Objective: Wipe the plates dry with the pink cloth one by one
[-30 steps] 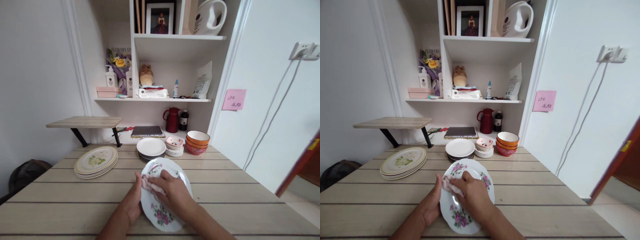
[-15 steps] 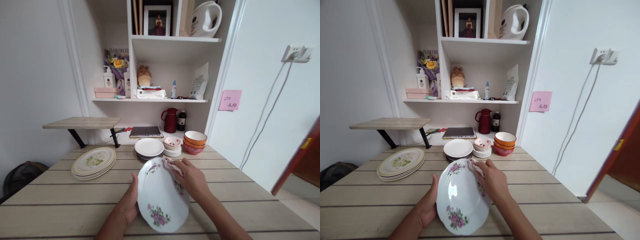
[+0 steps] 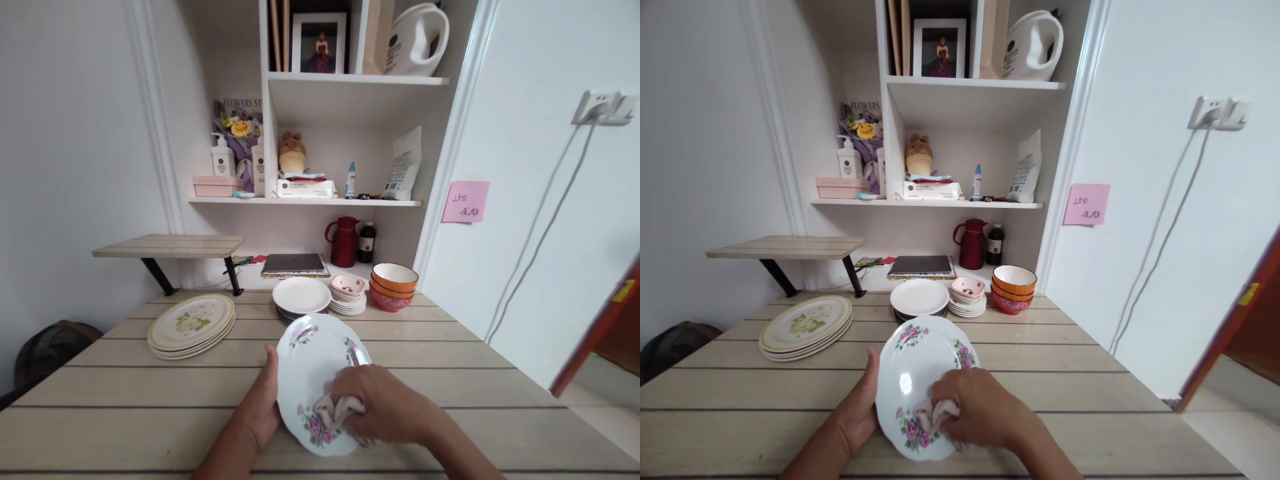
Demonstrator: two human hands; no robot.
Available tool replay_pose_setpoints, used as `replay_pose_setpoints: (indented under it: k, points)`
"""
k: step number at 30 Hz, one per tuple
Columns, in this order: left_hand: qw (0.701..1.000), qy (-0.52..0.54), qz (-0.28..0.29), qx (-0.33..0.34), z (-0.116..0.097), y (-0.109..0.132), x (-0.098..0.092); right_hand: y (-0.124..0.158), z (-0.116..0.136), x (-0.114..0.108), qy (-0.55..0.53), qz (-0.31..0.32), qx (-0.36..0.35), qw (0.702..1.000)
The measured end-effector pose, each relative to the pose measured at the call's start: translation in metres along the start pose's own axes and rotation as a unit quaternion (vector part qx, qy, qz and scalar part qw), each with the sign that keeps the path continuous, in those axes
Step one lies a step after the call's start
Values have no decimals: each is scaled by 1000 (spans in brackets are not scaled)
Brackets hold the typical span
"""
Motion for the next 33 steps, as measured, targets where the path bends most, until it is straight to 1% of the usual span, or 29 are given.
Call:
replay_pose_setpoints:
  k: [2, 4, 7, 10, 12, 14, 17, 19, 22, 25, 27, 30, 33]
  points:
    - [1000, 4, 0, -1, -1, 2, 4, -4, 8, 9, -36, -1, -18, 999]
    - [1000, 7, 1, -9, -2, 4, 8, -9, 14, 18, -47, -25, -20, 998]
    - [999, 4, 6, -34, -1, 7, 14, -16, 18, 27, -22, -76, -9, 997]
    - [999, -7, -10, -43, 1, 8, 14, -23, 18, 27, 9, -119, 12, 993]
    - [999, -15, -32, -42, 1, 8, 11, -26, 12, 23, 31, -152, 38, 987]
    - [998, -17, -40, -34, 1, 7, 9, -27, 1, 17, 56, -185, 75, 978]
    - [999, -15, -25, -26, 0, 7, 9, -25, -21, 7, 87, -223, 135, 961]
    - [999, -17, -21, -25, 0, 7, 8, -21, -34, 0, 105, -234, 172, 951]
    - [1000, -18, -20, -7, 0, 5, 5, -14, -46, -9, 131, -226, 205, 943]
    - [1000, -8, -12, 10, 0, 2, 1, -9, -47, -14, 146, -180, 195, 953]
    - [1000, 0, -5, 13, 0, 0, 0, -7, -42, -12, 132, -132, 161, 969]
    - [1000, 5, -1, 18, 0, -1, 0, -5, -30, -4, 81, -68, 91, 990]
    - [1000, 3, -6, 25, 0, 0, 3, -5, -14, 6, 13, -22, 21, 999]
Point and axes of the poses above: each hand's wrist, its own y-axis away from the middle knuckle, its own x-axis out of the palm, z = x × y, the point moved 4 cm from there along -y, towards the middle knuckle, and after that the axes turned 11 degrees about -z, right-handed, at the moved point
